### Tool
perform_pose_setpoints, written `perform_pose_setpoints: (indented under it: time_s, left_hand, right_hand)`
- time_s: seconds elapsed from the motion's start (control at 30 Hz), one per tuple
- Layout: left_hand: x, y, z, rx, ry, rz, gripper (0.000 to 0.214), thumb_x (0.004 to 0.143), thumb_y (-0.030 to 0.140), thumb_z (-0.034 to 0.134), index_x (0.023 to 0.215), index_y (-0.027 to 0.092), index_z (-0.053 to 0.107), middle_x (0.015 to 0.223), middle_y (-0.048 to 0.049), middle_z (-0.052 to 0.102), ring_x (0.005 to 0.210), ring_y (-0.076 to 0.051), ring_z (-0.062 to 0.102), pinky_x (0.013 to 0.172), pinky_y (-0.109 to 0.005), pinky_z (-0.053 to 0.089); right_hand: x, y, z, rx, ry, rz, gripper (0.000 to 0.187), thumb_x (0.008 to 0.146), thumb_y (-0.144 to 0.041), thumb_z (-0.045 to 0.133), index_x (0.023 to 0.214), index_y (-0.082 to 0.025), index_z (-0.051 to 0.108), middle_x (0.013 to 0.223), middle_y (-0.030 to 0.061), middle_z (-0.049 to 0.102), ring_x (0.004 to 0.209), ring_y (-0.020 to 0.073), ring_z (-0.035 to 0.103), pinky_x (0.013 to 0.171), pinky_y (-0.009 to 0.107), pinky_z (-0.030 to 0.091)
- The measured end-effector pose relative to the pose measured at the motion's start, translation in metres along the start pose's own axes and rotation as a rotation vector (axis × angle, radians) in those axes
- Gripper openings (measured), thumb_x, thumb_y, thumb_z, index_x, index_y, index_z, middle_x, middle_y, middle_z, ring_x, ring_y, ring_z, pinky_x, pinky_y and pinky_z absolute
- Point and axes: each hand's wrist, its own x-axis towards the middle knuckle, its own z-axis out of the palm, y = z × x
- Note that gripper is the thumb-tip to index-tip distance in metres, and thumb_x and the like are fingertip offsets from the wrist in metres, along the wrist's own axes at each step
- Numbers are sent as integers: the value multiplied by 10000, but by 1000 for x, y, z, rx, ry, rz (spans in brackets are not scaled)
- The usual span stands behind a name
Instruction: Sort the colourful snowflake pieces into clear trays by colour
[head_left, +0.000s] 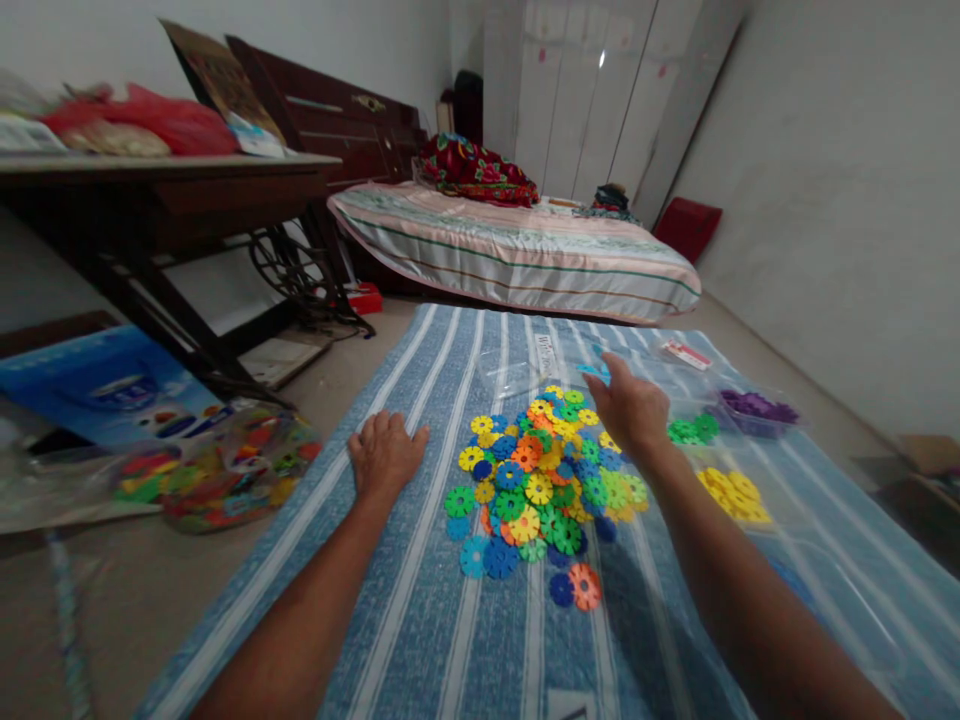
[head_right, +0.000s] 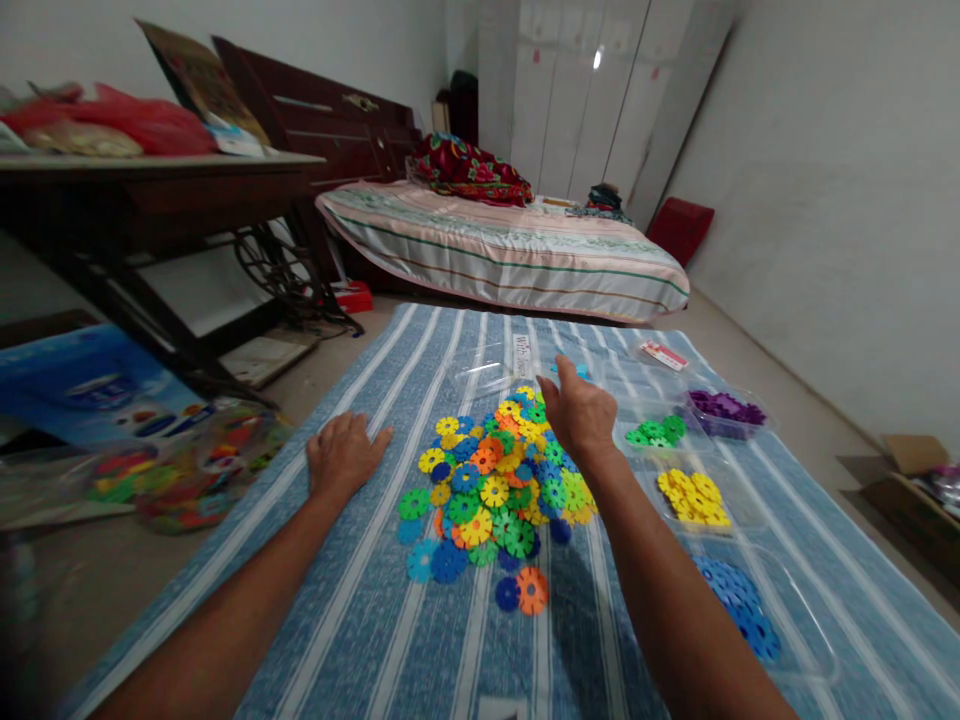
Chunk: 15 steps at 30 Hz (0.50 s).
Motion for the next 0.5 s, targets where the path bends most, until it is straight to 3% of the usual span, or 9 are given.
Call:
perform_pose_setpoints:
  time_s: [0.07, 0.23, 0.4, 0.5]
  left_hand:
    - [0, 1, 0, -5, -5, -6, 496, 923, 459, 386, 1198, 103, 595, 1335, -198, 569, 1274, -331, 460, 1000, -482, 354]
    - [-1, 1, 2, -14, -14, -15, 509, 926, 468, 386, 1234, 112, 581, 1380, -185, 544, 1300, -324, 436, 1025, -484, 339]
    - [-2, 1, 5, -12, -7, -17, 519, 924, 482, 393, 1235, 113, 584, 1387, -190, 539, 1297, -323, 436, 1020, -473, 346]
    - [-2, 0, 6, -12, 11, -11, 525, 928, 482, 389, 1235, 104, 584, 1392, -198, 534, 1301, -322, 434, 1020, -470, 345]
  right_hand:
    - [-8, 0, 4, 35, -32, -60, 352, 982, -412, 479, 1208, -199, 645, 815, 83, 752, 716, 206, 671, 570, 253, 269]
    - [-63, -27, 16, 165, -299, -315, 258, 977, -335, 471, 1014, -231, 704, 840, 55, 769, 748, 177, 699, 578, 231, 313]
    - [-103, -63, 8, 216, -555, -606, 253, 978, -326, 461, 950, -224, 691, 859, 60, 766, 767, 167, 714, 598, 214, 385]
    - [-116, -80, 5, 181, -649, -698, 251, 967, -353, 487, 1020, -204, 681, 888, 95, 766, 810, 204, 730, 643, 238, 461]
